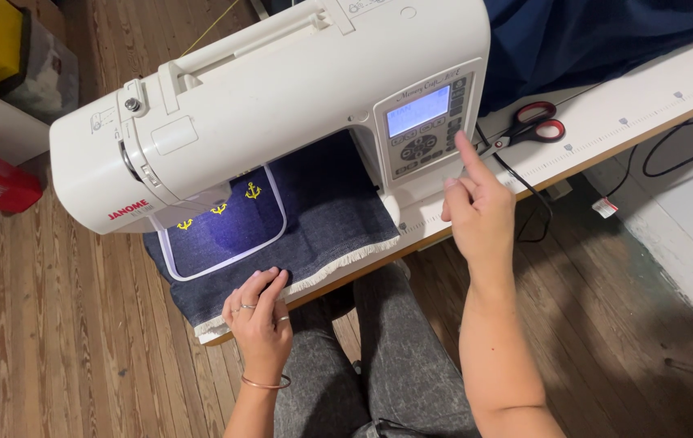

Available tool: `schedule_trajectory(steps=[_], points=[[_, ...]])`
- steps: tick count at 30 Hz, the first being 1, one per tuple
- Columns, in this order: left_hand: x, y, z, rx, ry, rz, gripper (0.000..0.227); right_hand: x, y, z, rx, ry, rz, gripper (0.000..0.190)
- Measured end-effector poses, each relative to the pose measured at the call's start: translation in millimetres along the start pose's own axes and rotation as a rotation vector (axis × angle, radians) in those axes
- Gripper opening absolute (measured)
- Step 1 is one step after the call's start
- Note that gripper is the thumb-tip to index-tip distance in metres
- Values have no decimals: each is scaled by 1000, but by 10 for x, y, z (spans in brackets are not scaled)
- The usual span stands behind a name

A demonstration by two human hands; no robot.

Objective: Operating the digital control panel of a sewing machine to select settings and patterns

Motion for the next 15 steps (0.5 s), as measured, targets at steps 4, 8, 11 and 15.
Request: schedule_trajectory(steps=[4,8,11,15], points=[[-5,5,0,6,-3,3,45,-60,85,-58,-11,4,42,58],[-13,7,8,9,-9,9,48,-111,156,-81,-95,13,112,59],[-11,10,11,14,-4,5,47,-121,165,-102,-91,51,116,60],[-10,14,15,19,0,2,45,-90,139,-17,-65,-27,96,61]])
Point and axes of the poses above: each hand's wrist, its own x-axis towards the middle knuckle, its own y-axis out of the palm, z = x × y, the point moved 4 cm from there along x, towards the middle knuckle, and after that the axes turned 9 degrees about -y, right-handed, at the moved point
